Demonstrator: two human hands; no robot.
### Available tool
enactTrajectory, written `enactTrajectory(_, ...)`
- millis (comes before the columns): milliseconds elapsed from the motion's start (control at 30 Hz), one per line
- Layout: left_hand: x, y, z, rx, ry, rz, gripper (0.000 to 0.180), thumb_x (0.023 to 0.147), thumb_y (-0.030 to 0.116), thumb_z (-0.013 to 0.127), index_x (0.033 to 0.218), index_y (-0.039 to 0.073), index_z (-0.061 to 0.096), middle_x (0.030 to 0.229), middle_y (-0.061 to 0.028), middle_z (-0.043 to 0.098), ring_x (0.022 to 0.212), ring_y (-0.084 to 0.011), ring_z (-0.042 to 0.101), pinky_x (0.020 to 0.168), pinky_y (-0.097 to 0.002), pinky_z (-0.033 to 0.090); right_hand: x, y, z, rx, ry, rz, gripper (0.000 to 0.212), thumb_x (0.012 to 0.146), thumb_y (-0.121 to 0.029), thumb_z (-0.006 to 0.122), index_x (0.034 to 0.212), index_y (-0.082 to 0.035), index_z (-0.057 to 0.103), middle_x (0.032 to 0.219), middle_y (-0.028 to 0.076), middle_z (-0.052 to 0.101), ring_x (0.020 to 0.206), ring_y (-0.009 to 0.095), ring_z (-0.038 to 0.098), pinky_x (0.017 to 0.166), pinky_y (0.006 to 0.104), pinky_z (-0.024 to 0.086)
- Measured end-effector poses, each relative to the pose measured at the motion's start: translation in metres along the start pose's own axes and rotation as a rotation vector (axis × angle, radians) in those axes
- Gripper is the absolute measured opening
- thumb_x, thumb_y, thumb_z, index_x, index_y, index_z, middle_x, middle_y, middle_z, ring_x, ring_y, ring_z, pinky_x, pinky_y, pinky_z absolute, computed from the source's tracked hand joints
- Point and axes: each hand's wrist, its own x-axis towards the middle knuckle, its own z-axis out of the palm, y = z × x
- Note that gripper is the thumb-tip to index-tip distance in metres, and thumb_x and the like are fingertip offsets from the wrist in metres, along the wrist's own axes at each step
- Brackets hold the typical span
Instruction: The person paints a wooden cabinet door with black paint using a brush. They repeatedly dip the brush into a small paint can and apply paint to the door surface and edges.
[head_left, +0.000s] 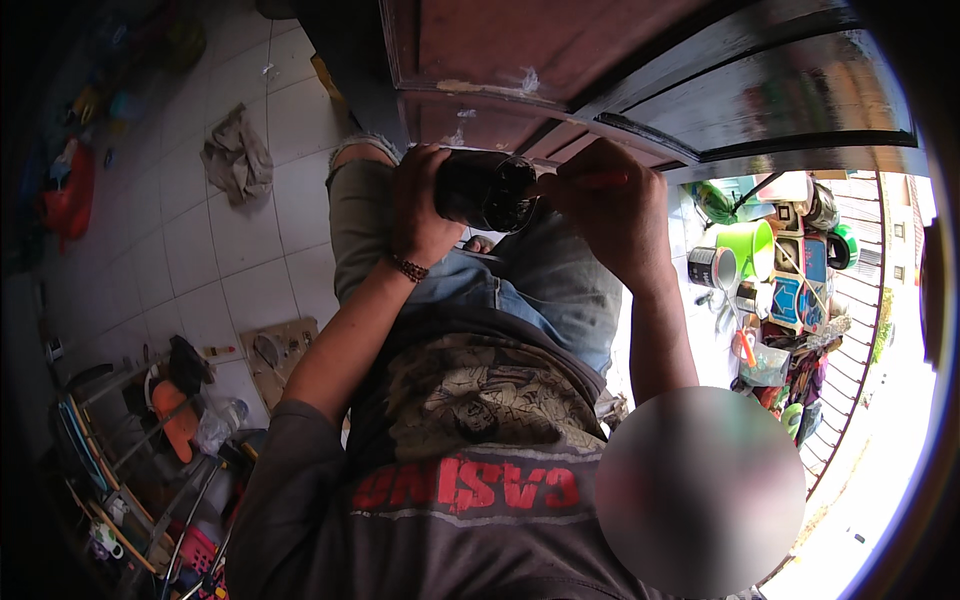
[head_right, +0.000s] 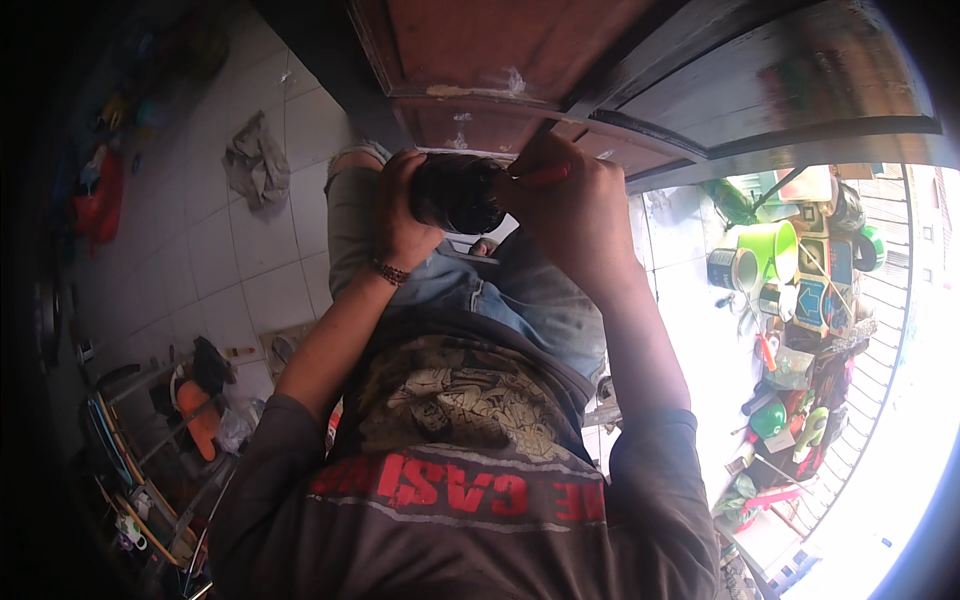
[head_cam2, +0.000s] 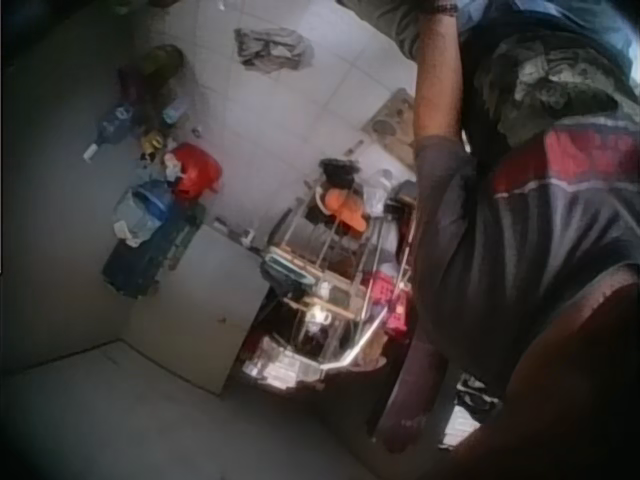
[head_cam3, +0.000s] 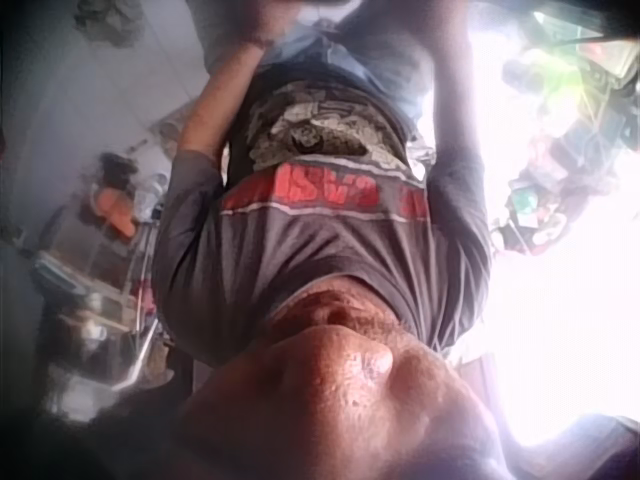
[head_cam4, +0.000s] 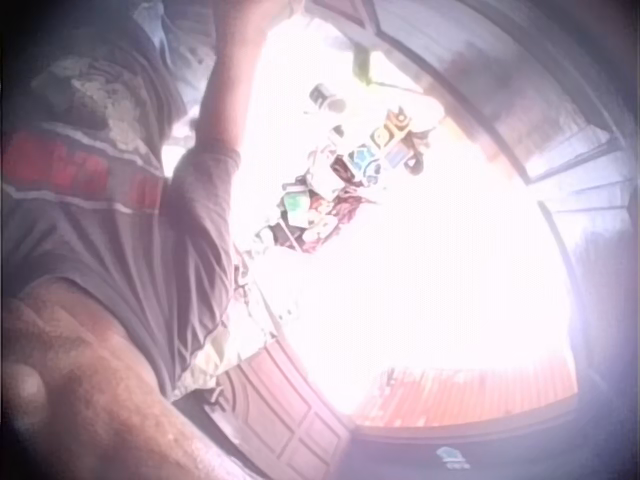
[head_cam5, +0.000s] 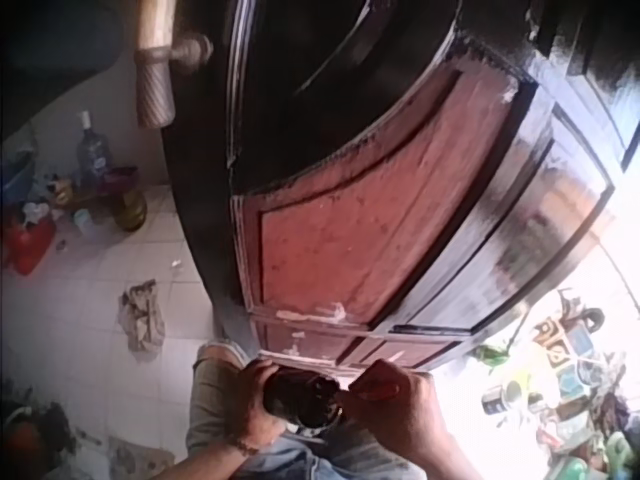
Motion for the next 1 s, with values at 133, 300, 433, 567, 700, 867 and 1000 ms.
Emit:
enactTrajectory(133,0.001,0.003,0.000,-0.012,0.007,-0.007,0.068,0.066,0.006,0.080,0.128,0.004,0.052,0.127,-0.0187,0.055,0.121,-0.0404,0.052,0.103,-0.0490,0.041,0.003,0.005,0.004,0.186,-0.210,-0.135,0.008,0.075,-0.003,0.077,0.080,-0.005,0.071,0.080,0.011,0.073,0.072,0.024,0.074,0.065,0.0349,0.058)
enactTrajectory(300,0.001,0.003,-0.002,0.001,0.014,-0.004,0.068,0.065,0.004,0.080,0.127,0.004,0.052,0.125,-0.0185,0.057,0.119,-0.0401,0.054,0.102,-0.0482,0.042,0.010,0.023,0.000,0.001,-0.413,-0.456,0.015,0.072,0.004,0.072,0.086,-0.002,0.073,0.082,0.010,0.073,0.075,0.020,0.073,0.067,0.0337,0.057)
enactTrajectory(433,0.002,0.002,-0.003,0.016,0.020,0.014,0.066,0.064,0.003,0.079,0.125,0.003,0.053,0.121,-0.0184,0.058,0.115,-0.0407,0.056,0.100,-0.0479,0.044,0.010,0.017,-0.018,0.154,-0.426,-0.177,0.015,0.070,0.005,0.070,0.083,0.000,0.073,0.081,0.010,0.073,0.074,0.022,0.073,0.066,0.0354,0.058)
enactTrajectory(567,0.004,-0.005,0.002,-0.122,0.054,-0.058,0.068,0.064,0.005,0.082,0.125,0.003,0.052,0.118,-0.0187,0.058,0.112,-0.0403,0.056,0.099,-0.0466,0.044,0.013,0.036,-0.034,0.644,-0.227,0.226,0.013,0.077,0.000,0.072,0.087,0.003,0.066,0.084,0.014,0.073,0.076,0.021,0.073,0.068,0.0294,0.057)
enactTrajectory(700,-0.006,-0.013,0.010,-0.295,0.039,-0.160,0.071,0.063,0.010,0.086,0.125,0.002,0.051,0.116,-0.0181,0.058,0.111,-0.0374,0.057,0.098,-0.0444,0.045,-0.011,0.096,-0.012,1.499,-0.037,0.441,0.009,0.091,-0.010,0.060,0.099,-0.005,0.060,0.101,0.013,0.067,0.083,0.021,0.066,0.069,0.0277,0.053)
enactTrajectory(867,-0.004,-0.010,0.008,-0.355,-0.027,-0.151,0.070,0.064,0.011,0.086,0.125,0.003,0.052,0.117,-0.0153,0.059,0.112,-0.0324,0.059,0.099,-0.0422,0.045,-0.033,0.106,0.013,1.793,0.143,0.627,0.015,0.097,-0.017,0.065,0.102,-0.003,0.060,0.104,0.011,0.063,0.089,0.020,0.066,0.069,0.0224,0.055)
enactTrajectory(1000,0.001,-0.008,0.013,-0.376,-0.114,-0.163,0.069,0.066,0.011,0.084,0.127,0.003,0.053,0.117,-0.0128,0.061,0.112,-0.0269,0.061,0.100,-0.0400,0.047,-0.029,0.111,0.000,1.891,0.278,0.434,0.011,0.094,-0.006,0.059,0.103,0.000,0.061,0.102,0.015,0.067,0.097,0.027,0.067,0.085,0.0289,0.059)
